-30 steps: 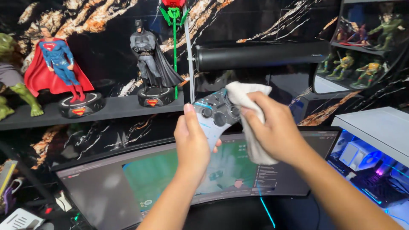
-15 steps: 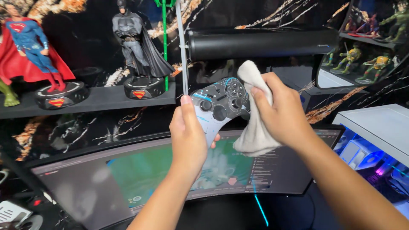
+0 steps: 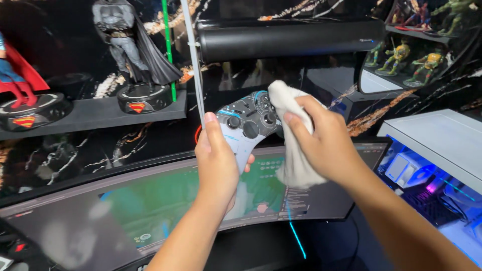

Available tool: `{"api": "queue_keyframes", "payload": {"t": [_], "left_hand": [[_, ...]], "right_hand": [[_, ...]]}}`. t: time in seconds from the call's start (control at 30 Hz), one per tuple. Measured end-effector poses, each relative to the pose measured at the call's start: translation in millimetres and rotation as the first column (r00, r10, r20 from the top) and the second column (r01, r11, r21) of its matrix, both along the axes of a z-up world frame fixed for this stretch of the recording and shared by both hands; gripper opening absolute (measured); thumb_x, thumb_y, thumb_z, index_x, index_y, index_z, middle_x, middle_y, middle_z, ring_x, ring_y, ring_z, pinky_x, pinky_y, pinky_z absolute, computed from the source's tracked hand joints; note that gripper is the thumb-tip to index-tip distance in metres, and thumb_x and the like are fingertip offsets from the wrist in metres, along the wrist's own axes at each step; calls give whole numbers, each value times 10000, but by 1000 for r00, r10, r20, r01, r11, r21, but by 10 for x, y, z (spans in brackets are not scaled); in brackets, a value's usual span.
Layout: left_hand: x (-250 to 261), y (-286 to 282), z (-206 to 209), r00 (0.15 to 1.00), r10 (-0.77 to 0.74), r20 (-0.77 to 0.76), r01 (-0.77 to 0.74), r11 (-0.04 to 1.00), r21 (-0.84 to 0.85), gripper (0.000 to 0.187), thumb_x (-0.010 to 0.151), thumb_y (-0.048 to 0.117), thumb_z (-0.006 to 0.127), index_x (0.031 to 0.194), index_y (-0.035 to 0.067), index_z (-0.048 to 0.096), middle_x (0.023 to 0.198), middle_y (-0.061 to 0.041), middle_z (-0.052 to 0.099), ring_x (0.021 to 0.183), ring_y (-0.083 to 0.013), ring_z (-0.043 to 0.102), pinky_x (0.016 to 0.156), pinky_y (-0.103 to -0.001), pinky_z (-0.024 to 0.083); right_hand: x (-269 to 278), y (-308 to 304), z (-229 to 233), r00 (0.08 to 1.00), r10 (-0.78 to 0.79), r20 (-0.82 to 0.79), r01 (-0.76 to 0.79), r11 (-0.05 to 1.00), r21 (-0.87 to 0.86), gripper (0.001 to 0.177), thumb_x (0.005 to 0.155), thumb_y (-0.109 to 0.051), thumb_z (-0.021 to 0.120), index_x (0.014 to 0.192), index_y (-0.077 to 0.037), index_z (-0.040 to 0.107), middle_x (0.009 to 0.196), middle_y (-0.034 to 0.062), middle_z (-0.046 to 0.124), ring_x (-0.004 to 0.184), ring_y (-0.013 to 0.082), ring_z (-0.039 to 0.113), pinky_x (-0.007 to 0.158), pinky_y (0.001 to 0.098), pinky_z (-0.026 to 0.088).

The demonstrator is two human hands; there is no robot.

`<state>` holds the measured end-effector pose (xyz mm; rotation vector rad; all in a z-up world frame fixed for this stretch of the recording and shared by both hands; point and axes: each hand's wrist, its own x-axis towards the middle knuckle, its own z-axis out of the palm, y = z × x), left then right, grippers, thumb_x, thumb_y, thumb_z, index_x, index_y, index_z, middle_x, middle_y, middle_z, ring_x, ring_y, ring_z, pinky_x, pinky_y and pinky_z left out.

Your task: Cleaning gaming controllers using a white cloth.

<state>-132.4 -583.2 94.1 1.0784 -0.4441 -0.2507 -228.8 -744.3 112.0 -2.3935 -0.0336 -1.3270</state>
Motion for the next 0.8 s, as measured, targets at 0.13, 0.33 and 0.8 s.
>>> {"api": "queue_keyframes", "payload": {"t": [0.13, 0.33, 0.8], "left_hand": [[-12, -101, -40, 999, -3, 34, 1, 999, 44, 575, 1009, 568, 312, 1006, 66, 593, 742, -86, 688, 525, -156, 619, 426, -292, 475], [54, -151, -103, 997, -61, 43, 62, 998, -11, 580, 1018, 559, 292, 1009, 62, 592, 755, -86, 687, 536, -153, 618, 432, -292, 476], [45, -223, -129, 993, -58, 99, 51, 996, 69, 550, 1019, 539, 305, 990, 53, 560, 740, -94, 682, 491, -166, 615, 414, -301, 478]], "right_hand": [[-12, -28, -1, 984, -142, -106, 162, 965, 209, 235, 996, -218, 631, 1165, -58, 665, 864, 149, 736, 739, 227, 725, 692, 338, 531], [-71, -105, -53, 999, -39, 13, 39, 999, 35, 233, 995, -179, 652, 1172, -28, 656, 928, 138, 741, 825, 175, 732, 734, 311, 535], [-150, -34, -131, 963, -256, -79, 268, 936, 227, 204, 990, -203, 653, 1128, -56, 678, 769, 101, 720, 610, 147, 642, 592, 314, 498]]}}
